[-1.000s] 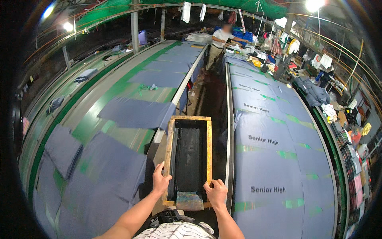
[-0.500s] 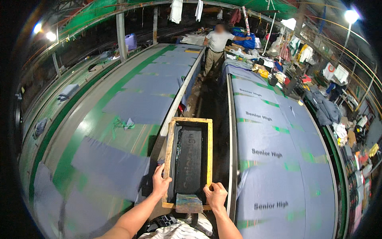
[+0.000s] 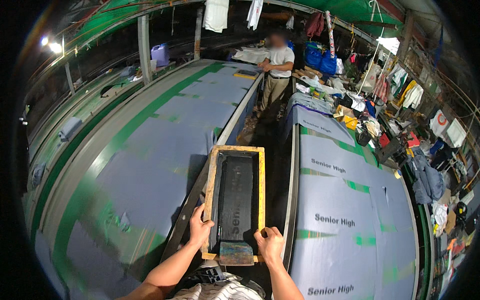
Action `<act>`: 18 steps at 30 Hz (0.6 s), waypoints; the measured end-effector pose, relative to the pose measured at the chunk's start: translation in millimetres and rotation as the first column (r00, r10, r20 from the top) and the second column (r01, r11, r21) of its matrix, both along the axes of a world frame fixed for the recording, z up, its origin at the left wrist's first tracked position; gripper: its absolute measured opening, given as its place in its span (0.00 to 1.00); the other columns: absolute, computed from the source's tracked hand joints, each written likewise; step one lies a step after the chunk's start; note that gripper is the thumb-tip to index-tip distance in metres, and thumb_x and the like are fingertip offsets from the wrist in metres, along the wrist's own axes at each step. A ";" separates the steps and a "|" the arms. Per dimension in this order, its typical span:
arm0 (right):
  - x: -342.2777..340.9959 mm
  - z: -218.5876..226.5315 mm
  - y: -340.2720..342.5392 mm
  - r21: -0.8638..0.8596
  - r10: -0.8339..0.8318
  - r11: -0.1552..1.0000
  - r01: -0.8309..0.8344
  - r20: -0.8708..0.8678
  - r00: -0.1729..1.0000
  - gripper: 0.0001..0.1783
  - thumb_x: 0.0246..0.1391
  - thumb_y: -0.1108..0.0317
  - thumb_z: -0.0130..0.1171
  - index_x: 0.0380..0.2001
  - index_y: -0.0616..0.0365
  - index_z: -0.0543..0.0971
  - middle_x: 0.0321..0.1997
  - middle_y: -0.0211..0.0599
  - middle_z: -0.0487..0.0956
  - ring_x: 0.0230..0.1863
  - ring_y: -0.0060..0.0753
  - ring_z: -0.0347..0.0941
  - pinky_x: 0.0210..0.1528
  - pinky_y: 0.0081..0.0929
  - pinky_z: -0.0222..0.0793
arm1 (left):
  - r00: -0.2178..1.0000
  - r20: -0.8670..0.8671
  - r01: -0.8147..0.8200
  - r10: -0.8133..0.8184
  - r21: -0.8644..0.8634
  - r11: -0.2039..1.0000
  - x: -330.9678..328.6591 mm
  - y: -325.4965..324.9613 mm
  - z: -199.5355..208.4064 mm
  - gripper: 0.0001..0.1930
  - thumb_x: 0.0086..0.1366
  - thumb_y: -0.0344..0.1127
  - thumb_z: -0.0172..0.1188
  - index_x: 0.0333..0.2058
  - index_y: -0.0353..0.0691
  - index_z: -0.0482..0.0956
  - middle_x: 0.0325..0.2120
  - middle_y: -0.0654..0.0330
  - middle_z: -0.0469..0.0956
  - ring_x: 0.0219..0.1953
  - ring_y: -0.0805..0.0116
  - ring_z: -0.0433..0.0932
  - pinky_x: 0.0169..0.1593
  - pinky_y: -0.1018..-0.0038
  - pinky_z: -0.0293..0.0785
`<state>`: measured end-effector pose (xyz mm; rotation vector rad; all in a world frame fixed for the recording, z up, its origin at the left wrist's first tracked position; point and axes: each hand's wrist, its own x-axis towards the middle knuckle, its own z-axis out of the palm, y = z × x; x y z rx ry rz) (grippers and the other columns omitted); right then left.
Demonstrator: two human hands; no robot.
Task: The person uses a screen printing frame and squeegee to apply ink onto gray t-shirts laid out on a long table. The person repeatedly positions the frame, pulls the squeegee across the screen, and lifts the frame to reveal printed text on each shirt.
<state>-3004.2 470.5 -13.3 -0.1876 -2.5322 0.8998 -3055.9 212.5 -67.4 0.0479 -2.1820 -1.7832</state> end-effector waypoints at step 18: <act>-552.9 -15.0 84.1 -0.040 0.011 0.999 -0.014 -0.081 0.997 0.17 0.43 0.66 0.72 0.33 0.70 0.87 0.30 0.49 0.84 0.30 0.46 0.83 0.36 0.35 0.79 | 1.000 0.010 0.018 -0.018 0.049 0.999 -548.0 85.5 -8.8 0.37 0.52 0.10 0.60 0.65 0.26 0.68 0.53 0.51 0.72 0.53 0.62 0.77 0.45 0.75 0.79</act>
